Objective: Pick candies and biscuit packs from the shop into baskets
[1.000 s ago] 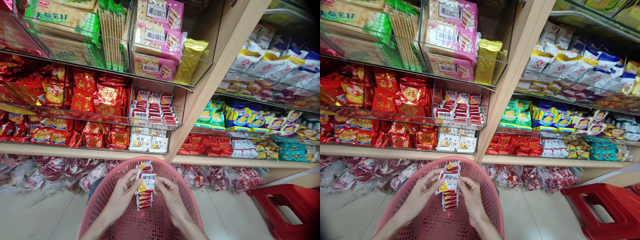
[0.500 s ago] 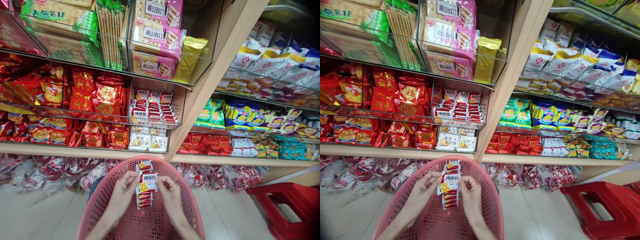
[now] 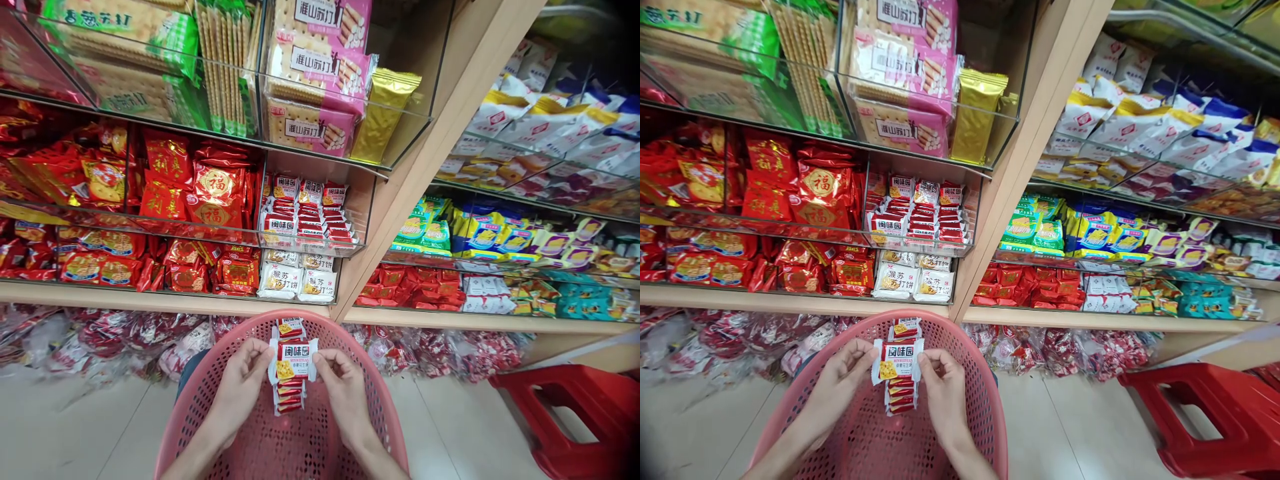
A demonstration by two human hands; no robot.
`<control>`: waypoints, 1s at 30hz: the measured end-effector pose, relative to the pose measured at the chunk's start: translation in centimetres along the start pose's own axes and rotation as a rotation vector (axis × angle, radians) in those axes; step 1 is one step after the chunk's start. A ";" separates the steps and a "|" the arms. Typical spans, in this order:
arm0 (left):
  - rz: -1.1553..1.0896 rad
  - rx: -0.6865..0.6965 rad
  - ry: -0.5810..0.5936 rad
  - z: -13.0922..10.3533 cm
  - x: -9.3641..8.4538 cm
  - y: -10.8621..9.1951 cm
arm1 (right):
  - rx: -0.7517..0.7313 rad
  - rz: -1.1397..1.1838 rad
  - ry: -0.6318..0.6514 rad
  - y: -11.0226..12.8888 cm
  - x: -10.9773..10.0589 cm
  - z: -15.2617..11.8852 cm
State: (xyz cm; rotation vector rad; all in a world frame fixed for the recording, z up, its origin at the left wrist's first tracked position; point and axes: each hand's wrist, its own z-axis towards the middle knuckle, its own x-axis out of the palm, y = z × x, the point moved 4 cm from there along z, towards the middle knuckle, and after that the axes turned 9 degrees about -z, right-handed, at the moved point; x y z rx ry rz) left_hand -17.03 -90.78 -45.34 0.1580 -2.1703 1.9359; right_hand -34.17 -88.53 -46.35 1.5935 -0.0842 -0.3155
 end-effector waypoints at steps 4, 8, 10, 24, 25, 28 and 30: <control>-0.024 -0.037 -0.008 0.0 -0.2 0.8 | 0.028 0.025 0.010 -0.3 0.0 0.1; 0.046 -0.059 0.052 1.7 0.0 1.7 | 0.018 0.009 0.040 -0.7 0.1 1.2; 0.171 -0.023 0.069 3.2 0.1 1.8 | 0.002 -0.005 0.043 -0.6 0.2 2.1; 0.326 -0.131 0.101 3.8 -0.6 4.2 | 0.398 0.114 0.214 -3.5 0.1 3.8; 0.326 -0.165 0.099 3.7 -0.7 4.5 | 0.431 0.115 0.229 -3.9 0.1 3.8; 0.318 -0.234 0.080 3.7 -0.8 4.9 | 0.485 0.123 0.254 -4.7 0.3 4.0; 0.310 -0.260 0.069 4.0 -0.8 5.0 | 0.499 0.127 0.258 -5.1 0.4 4.4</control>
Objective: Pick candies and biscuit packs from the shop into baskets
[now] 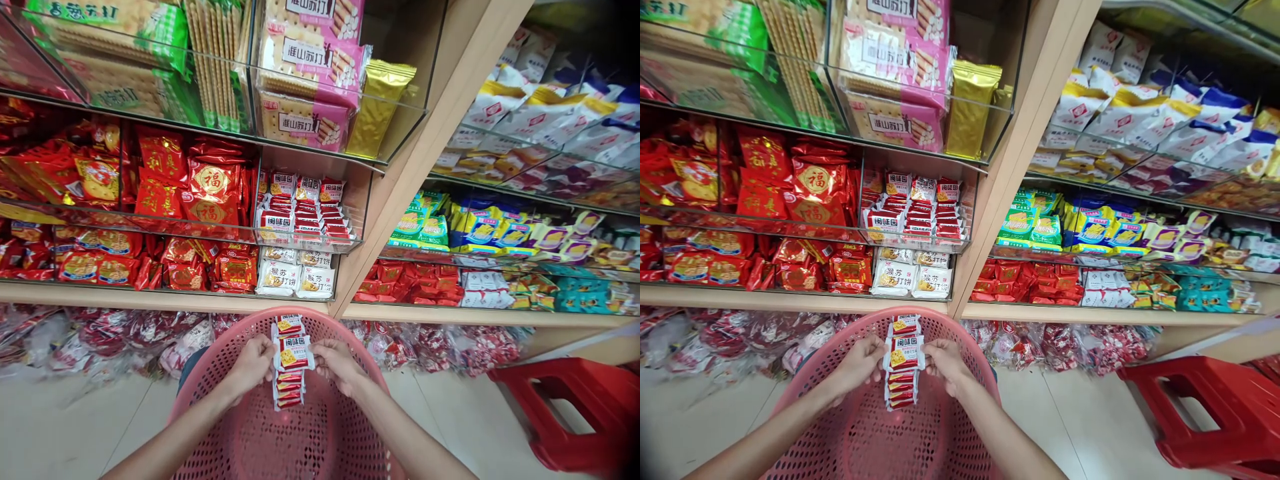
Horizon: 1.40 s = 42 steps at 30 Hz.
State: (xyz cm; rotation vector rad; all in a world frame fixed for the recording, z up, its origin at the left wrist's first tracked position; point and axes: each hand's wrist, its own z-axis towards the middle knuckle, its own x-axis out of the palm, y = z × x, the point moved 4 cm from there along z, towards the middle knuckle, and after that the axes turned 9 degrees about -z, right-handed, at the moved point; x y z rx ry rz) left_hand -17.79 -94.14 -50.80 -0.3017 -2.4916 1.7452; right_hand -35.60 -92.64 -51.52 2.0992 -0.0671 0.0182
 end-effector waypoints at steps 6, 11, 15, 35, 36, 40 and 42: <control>-0.011 -0.046 -0.033 0.9 -0.2 0.5 | 0.019 -0.017 -0.018 -0.8 0.0 1.7; -0.002 -0.063 -0.029 1.2 -0.3 1.0 | -0.006 -0.074 -0.039 -1.1 0.2 2.4; 0.021 -0.052 -0.002 1.2 -0.5 1.1 | -0.048 -0.183 -0.056 -0.9 -0.1 2.1; 0.960 0.593 -0.014 -1.3 -0.2 -0.5 | -0.893 -1.589 -0.132 1.5 2.8 -1.5; 0.969 0.589 -0.015 -1.3 -0.3 -0.5 | -0.892 -1.592 -0.130 1.6 2.8 -1.5; 0.984 0.591 -0.019 -1.1 -0.4 -0.4 | -0.898 -1.601 -0.131 1.8 3.0 -1.6; 0.983 0.597 -0.015 -1.0 -0.5 -0.2 | -0.897 -1.601 -0.124 1.8 3.1 -1.6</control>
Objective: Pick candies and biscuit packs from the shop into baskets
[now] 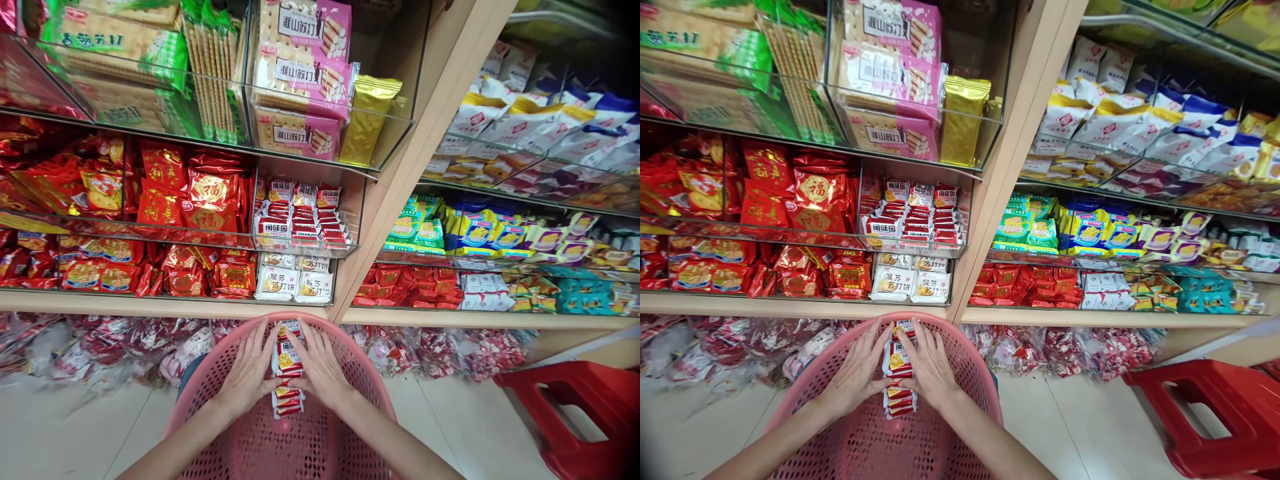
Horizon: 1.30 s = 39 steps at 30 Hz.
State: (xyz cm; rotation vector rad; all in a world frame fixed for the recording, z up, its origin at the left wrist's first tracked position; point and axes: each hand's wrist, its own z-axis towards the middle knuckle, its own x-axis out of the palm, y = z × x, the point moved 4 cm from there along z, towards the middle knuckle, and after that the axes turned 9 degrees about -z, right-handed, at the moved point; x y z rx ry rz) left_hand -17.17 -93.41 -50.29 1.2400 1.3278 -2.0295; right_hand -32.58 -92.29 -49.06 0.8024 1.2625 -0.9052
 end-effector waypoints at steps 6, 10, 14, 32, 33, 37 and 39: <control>0.000 0.003 -0.004 -0.3 0.3 0.3 | -0.036 -0.020 0.032 0.3 0.2 -0.1; -0.039 0.057 0.003 -0.1 -0.6 -0.3 | -0.033 0.003 0.032 0.4 -0.1 -0.3; -0.263 0.064 -0.210 2.7 -4.0 -1.9 | 0.006 0.069 0.013 0.2 -1.4 -1.1; 0.053 -0.018 -0.259 15.9 -7.9 -3.2 | 0.330 0.481 -0.176 -3.7 -0.4 -9.8; 0.082 -0.022 -0.253 15.9 -7.9 -3.3 | 0.349 0.513 -0.161 -3.8 -0.5 -9.6; 0.176 -0.025 -0.225 16.3 -8.1 -3.3 | 0.379 0.675 -0.150 -3.8 -1.9 -7.6; 0.210 -0.020 -0.207 16.3 -8.3 -3.4 | 0.360 0.769 -0.190 -3.6 -2.8 -6.0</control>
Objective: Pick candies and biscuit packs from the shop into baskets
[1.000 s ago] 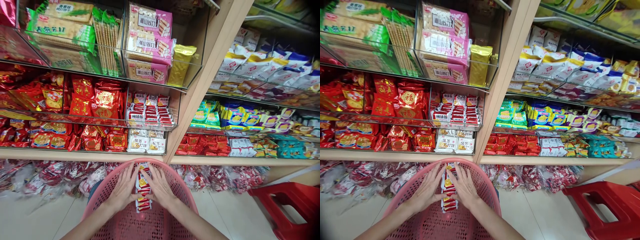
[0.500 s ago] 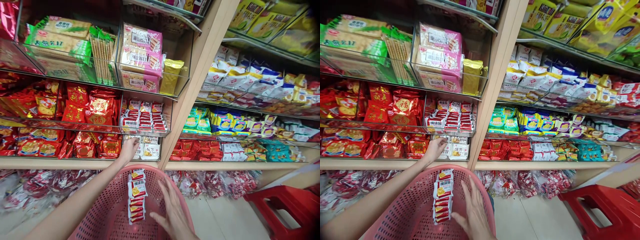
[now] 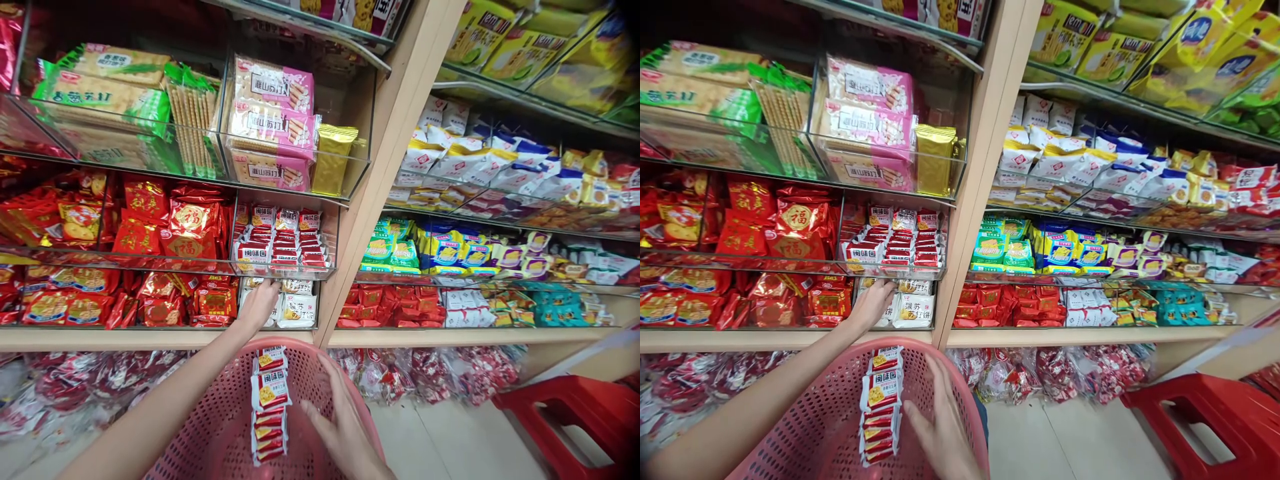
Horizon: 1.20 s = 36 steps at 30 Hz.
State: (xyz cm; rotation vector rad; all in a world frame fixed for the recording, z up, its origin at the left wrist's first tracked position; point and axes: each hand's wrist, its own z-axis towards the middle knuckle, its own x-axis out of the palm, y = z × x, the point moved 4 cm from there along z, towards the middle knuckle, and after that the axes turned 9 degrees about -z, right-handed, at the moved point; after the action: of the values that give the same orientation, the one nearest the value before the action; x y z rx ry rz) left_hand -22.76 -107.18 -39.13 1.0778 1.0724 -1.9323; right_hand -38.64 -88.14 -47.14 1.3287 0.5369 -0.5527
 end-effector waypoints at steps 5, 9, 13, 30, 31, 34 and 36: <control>0.055 0.020 0.024 -0.1 -0.3 0.0 | 0.023 0.296 -0.021 2.1 0.2 4.1; 0.083 0.061 0.029 -0.1 -0.3 0.1 | 0.105 0.544 -0.033 3.0 0.3 7.0; 0.093 0.096 0.015 -0.1 -0.1 0.3 | 0.219 0.750 -0.035 3.3 0.8 9.1; -0.155 0.011 -0.079 -1.4 0.3 -1.2 | 0.397 1.350 0.070 3.1 2.3 13.9; -0.176 0.011 -0.083 -1.6 0.2 -1.4 | 0.405 1.379 0.077 3.1 2.3 14.2; -0.233 0.018 -0.092 -2.3 0.1 -1.9 | 0.425 1.453 0.081 3.1 2.1 15.0; -0.264 0.023 -0.095 -2.7 0.0 -2.1 | 0.429 1.489 0.066 3.2 2.0 15.4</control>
State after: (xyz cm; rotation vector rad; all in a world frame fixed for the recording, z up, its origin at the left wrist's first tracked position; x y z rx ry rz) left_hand -23.59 -103.88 -39.33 0.8821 1.1903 -2.1837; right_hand -34.31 -102.99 -43.57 1.7432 -0.6075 0.6504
